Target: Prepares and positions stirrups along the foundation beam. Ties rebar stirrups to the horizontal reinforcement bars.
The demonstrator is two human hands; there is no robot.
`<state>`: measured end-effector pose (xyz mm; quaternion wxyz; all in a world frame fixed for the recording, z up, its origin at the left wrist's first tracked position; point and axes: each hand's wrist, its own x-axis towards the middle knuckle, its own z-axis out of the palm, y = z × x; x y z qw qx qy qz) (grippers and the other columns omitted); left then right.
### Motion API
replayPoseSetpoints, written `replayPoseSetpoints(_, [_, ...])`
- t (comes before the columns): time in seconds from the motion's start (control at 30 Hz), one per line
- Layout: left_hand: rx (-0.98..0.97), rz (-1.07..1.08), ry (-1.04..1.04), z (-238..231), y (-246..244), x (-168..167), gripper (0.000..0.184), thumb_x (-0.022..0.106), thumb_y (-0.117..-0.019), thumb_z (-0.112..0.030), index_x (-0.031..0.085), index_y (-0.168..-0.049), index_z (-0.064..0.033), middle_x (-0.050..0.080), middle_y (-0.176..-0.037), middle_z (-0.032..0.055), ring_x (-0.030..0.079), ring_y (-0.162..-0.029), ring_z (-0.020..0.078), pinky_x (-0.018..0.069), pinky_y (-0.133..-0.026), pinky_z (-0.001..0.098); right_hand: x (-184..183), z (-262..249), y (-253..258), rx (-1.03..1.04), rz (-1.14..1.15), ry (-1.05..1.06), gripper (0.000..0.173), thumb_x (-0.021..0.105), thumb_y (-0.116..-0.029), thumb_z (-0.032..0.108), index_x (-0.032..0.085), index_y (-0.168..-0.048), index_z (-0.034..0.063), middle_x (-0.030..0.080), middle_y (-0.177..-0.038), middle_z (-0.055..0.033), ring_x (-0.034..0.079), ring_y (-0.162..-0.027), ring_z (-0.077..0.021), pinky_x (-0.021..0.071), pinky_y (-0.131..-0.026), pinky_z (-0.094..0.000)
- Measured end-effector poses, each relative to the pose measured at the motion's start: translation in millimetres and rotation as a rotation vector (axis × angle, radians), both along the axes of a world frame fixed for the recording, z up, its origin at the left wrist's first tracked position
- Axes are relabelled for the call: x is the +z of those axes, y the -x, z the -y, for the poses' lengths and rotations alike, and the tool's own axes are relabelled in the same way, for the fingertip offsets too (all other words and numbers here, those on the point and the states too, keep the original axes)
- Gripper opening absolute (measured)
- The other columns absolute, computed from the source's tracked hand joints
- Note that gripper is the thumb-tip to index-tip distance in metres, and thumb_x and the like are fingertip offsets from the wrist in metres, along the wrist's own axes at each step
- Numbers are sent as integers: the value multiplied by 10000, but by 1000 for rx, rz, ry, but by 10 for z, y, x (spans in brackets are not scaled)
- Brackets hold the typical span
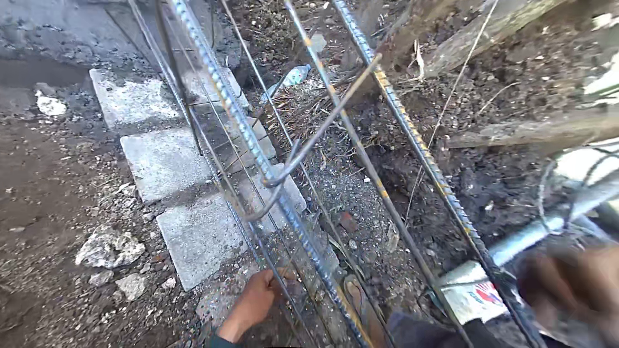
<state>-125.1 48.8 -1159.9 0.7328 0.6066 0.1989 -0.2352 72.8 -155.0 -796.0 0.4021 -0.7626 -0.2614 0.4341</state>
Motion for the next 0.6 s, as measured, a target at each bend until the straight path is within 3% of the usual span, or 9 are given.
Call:
replayPoseSetpoints(0.07, [8,-12,-36,-47,43,-65,286,574,-979,-130,685,-1230,-51,694,-987,94,644,-800,185,548,-753,428,-367,101,-647,-299,131,104,317,527,-1015,372,678,-789,209,605,-641,61,585,-557,-53,568,-589,-264])
replayPoseSetpoints(0.1, [7,-6,-49,-56,75,-121,299,570,-981,-146,682,-1241,-50,704,-999,102,665,-831,200,561,-782,448,-685,126,-867,-361,196,216,285,445,-1059,247,653,-901,134,621,-706,9,591,-588,-85,565,-596,-276])
replayPoseSetpoints(0.13, [13,10,-62,-69,113,-177,304,565,-986,-161,682,-1247,-56,702,-974,86,660,-816,184,560,-773,435,-1075,174,-1048,-314,223,354,233,434,-1086,156,645,-1085,56,657,-847,-61,630,-695,-144,570,-670,-327])
replayPoseSetpoints(0.2, [23,28,-86,-129,187,-253,298,565,-991,-175,697,-1235,-63,693,-894,50,635,-755,149,547,-741,401,-1952,205,-1209,-39,223,573,301,516,-1066,112,583,-1349,38,687,-1175,-136,687,-976,-231,573,-874,-422])
replayPoseSetpoints(0.3, [16,25,-79,-151,279,-182,291,552,-991,-152,697,-1217,-40,638,-776,17,548,-608,103,503,-616,339,-2930,-125,-963,233,226,668,583,646,-1015,178,432,-1544,57,516,-1509,-196,528,-1367,-346,404,-1155,-542])
replayPoseSetpoints(0.37, [6,35,-95,-180,319,-129,294,555,-996,-135,686,-1233,-20,646,-788,38,549,-598,114,505,-601,344,-3378,-310,-866,333,219,642,623,603,-1038,253,371,-1589,77,442,-1570,-224,445,-1442,-391,339,-1194,-588])
replayPoseSetpoints(0.47, [20,35,-135,-214,379,-45,251,580,-989,-103,693,-1174,24,668,-799,81,596,-628,146,537,-629,368,-3532,-506,-732,341,132,605,478,441,-1110,304,483,-1488,14,592,-1365,-289,585,-1268,-432,420,-1101,-608])
replayPoseSetpoints(0.53, [0,15,-155,-205,372,42,233,573,-998,-105,683,-1138,45,668,-815,110,621,-668,177,552,-673,403,-3587,-420,-728,286,121,511,429,414,-1114,256,566,-1383,-41,634,-1275,-295,619,-1204,-415,443,-1081,-578])
replayPoseSetpoints(0.6, [4,-66,-149,-144,364,133,264,562,-1018,-140,680,-1183,29,685,-887,139,646,-737,210,559,-730,441,-3582,-347,-732,259,103,445,410,414,-1109,204,565,-1376,-69,620,-1320,-289,600,-1254,-383,428,-1119,-529])
